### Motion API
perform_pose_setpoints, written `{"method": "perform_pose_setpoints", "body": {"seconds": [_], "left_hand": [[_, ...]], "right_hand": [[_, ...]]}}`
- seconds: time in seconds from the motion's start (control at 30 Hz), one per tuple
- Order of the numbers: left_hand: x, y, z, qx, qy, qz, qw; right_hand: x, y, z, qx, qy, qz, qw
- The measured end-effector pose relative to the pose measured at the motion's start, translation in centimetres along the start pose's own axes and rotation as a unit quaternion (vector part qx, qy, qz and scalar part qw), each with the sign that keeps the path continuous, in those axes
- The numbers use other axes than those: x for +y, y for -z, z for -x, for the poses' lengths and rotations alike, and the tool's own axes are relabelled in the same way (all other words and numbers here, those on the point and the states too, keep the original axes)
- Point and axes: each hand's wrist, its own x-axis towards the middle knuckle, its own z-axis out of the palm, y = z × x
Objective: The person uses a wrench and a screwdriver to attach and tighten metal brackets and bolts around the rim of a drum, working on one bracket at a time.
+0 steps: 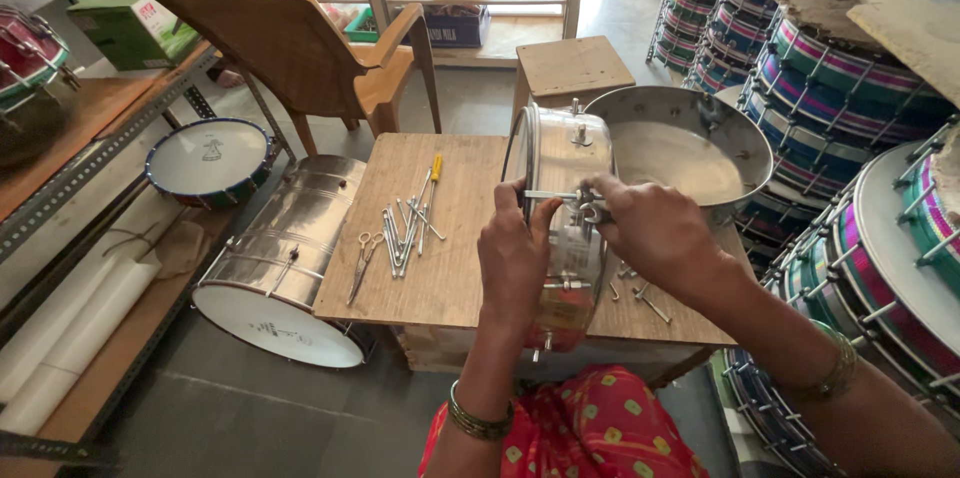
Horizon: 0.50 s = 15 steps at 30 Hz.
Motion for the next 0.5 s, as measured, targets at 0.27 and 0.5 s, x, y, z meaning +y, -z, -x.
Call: {"method": "perform_pose_setpoints", "body": {"seconds": [0.27, 0.5], "left_hand": [[-0.4, 0.0, -0.2, 0.015, 0.012, -0.006, 1.0], [-0.9, 0.1, -0.2, 0.017, 0.001, -0.011, 1.0]], "right_hand": [[-0.9, -0.5, -0.5, -0.017, -0.029, 0.035, 0.999], [-1.1, 0.1, -0.6, -0.019, 0.003, -0.005, 1.0]]}}
